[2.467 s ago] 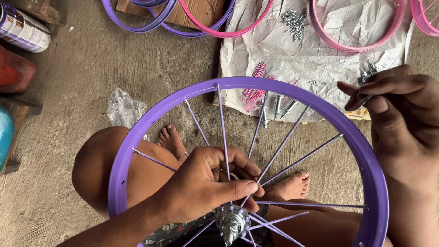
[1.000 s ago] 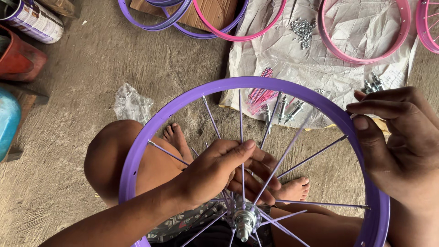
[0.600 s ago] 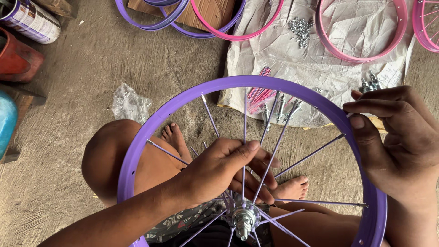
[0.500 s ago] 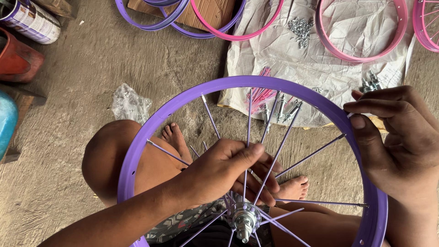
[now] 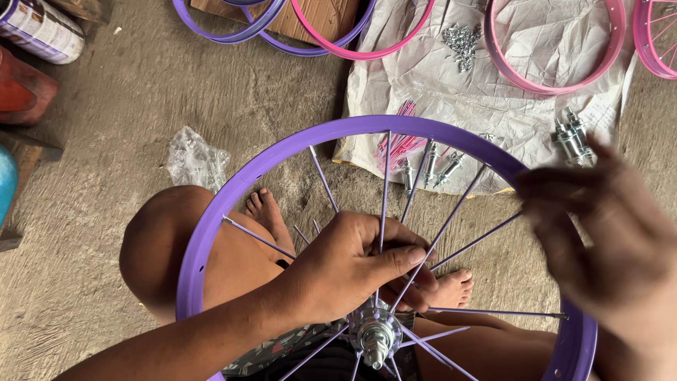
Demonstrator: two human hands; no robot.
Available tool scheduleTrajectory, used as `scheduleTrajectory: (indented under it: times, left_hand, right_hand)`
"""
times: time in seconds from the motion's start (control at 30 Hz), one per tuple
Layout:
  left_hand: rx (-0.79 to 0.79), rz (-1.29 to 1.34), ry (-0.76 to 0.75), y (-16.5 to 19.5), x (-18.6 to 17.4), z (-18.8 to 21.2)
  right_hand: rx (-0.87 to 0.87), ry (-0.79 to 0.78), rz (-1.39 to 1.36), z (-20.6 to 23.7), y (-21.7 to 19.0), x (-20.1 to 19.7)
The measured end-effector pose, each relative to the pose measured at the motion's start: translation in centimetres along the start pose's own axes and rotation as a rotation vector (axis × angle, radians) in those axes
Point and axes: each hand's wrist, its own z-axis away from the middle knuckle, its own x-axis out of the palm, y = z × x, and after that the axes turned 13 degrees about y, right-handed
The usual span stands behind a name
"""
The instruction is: The person assembles a bicycle wheel by inserting purple spokes through a hub and into a purple rim, then securing them with nipples. They rotate the wheel to access different sections and continue adding spokes until the wheel is fully laced.
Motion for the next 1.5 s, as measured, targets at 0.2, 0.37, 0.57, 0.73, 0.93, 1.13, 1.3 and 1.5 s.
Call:
scheduleTrajectory:
  times: [0.2, 0.37, 0.57, 0.73, 0.93, 1.13, 1.3, 1.5]
  left_hand:
    - [0.01, -0.007, 0.02, 0.1, 0.3, -0.3]
    - [0.066, -0.095, 0.07, 0.1, 0.4, -0.5]
    - [0.136, -0.096, 0.009, 0.6, 0.0, -0.3]
    - [0.011, 0.056, 0.035, 0.8, -0.1, 0.8]
    - [-0.02, 0.062, -0.002, 0.3, -0.6, 0.7]
    - [-0.039, 0.115, -0.01, 0.4, -1.0, 0.3]
    - [-0.065, 0.116, 0.037, 0.4, -1.0, 0.6]
    - [-0.035, 0.098, 0.045, 0.4, -1.0, 0.6]
  right_hand:
    - [-0.35, -0.281, -0.189, -0.3, -1.5, 0.3]
    - [-0.362, -0.316, -0.126, -0.8, -1.5, 0.6]
    - [-0.202, -0.354, -0.17, -1.0, -1.5, 1.2]
    - [-0.216, -0.315, -0.151, -1.1, -2.0, 0.6]
    - [-0.168, -0.287, -0.189, -1.3, -2.3, 1.0]
    - [-0.111, -0.3, -0.209, -1.7, -2.2, 1.3]
    - [-0.116, -0.301, -0.218, -1.6, -2.2, 1.2]
    - [-0.109, -0.29, -0.205, -1.6, -2.4, 1.2]
